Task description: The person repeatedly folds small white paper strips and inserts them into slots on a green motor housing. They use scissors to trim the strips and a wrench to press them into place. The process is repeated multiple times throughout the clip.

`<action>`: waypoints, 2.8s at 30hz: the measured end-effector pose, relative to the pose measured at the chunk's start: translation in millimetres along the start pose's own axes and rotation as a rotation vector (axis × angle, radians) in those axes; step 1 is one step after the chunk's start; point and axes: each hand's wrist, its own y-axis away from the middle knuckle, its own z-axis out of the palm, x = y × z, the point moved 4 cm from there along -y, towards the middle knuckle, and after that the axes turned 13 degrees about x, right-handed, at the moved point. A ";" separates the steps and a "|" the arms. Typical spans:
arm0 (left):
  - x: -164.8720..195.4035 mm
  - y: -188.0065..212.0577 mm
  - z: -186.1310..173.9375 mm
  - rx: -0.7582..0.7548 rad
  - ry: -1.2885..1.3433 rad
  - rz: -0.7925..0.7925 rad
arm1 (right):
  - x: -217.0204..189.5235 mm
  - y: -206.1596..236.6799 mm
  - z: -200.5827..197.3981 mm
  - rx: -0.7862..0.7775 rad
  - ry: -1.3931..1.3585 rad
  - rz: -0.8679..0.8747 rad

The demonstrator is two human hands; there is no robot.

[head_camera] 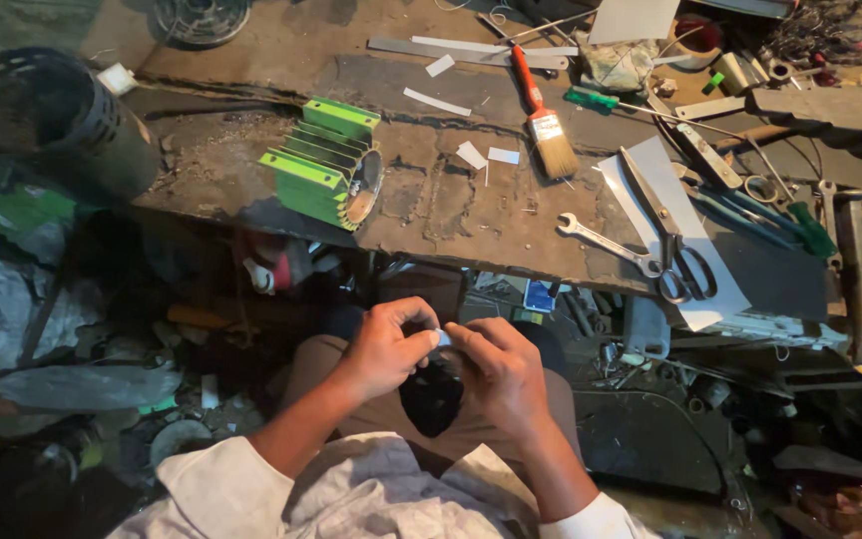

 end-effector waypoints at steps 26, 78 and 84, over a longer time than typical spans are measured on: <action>137.5 -153.6 -84.8 0.509 -1.041 0.622 | 52.3 -126.2 144.6 0.184 -0.062 -0.072; 127.8 -158.7 -81.8 0.518 -1.027 0.589 | 60.0 -136.0 154.4 -0.046 0.228 -0.567; 130.7 -157.7 -80.4 0.524 -1.012 0.586 | 56.0 -138.6 136.4 -0.070 0.227 -0.457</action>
